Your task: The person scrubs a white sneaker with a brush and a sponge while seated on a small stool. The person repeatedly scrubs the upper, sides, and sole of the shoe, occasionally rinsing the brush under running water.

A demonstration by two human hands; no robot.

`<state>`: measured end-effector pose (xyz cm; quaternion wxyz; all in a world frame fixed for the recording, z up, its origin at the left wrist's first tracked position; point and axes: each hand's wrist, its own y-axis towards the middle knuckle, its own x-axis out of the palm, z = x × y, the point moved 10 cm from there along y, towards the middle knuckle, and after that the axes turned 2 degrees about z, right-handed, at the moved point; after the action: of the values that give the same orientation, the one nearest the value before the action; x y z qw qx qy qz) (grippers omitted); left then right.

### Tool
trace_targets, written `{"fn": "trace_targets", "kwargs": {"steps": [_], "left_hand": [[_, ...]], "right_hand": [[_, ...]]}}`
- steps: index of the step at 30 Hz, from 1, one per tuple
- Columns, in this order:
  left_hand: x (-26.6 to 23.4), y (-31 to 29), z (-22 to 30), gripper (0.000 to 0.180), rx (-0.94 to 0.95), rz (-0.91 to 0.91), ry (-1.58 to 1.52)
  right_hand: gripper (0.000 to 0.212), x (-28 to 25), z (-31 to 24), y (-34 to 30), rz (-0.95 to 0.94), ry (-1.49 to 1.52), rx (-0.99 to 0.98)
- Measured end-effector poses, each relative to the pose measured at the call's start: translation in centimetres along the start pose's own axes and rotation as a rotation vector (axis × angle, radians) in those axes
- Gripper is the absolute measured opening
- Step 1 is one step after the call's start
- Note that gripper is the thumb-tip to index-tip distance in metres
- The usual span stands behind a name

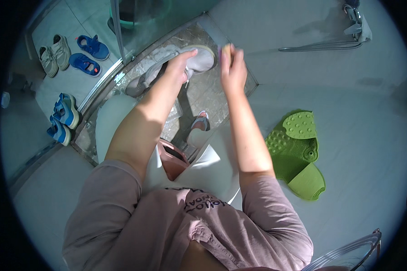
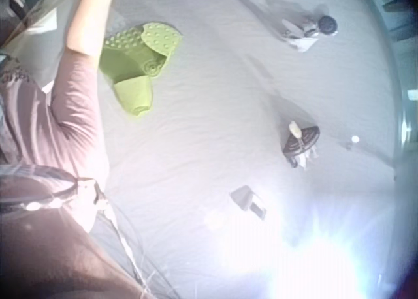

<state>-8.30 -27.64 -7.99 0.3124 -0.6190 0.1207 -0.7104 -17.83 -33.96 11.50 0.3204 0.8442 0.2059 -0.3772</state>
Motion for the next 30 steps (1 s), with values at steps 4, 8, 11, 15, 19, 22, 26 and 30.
{"fn": "trace_targets", "kwargs": {"steps": [4, 8, 11, 15, 19, 22, 26, 30], "left_hand": [[0.1, 0.0, 0.2, 0.032, -0.014, -0.033, -0.065], [-0.7, -0.8, -1.1, 0.029, -0.046, 0.115, 0.002], [-2.2, -0.2, -2.5, 0.025, -0.05, 0.165, -0.023], [-1.6, 0.7, -1.4, 0.024, 0.013, 0.067, -0.016], [0.6, -1.6, -1.3, 0.029, -0.048, 0.067, -0.017], [-0.2, -1.5, -2.7, 0.03, -0.067, 0.092, -0.008], [0.7, -1.7, -0.7, 0.033, -0.02, 0.083, 0.004], [0.2, -1.8, -0.9, 0.033, -0.032, 0.092, 0.016]], "right_hand": [[0.038, 2.1, -4.4, 0.1, 0.062, -0.221, -0.262], [0.043, 3.8, 1.1, -4.8, -0.017, -0.38, -0.198], [0.042, 3.3, 1.2, -5.3, -0.023, -0.395, -0.199], [0.038, 3.7, -4.5, -2.8, -0.035, -0.401, -0.31], [0.042, 4.3, -0.6, -5.7, -0.048, -0.416, -0.411], [0.04, 3.7, 3.0, -6.4, -0.022, -0.493, -0.385], [0.039, 0.2, 8.6, -3.9, 0.144, -0.578, -0.126], [0.035, 1.8, -1.0, -4.4, 0.087, -0.404, -0.439]]}}
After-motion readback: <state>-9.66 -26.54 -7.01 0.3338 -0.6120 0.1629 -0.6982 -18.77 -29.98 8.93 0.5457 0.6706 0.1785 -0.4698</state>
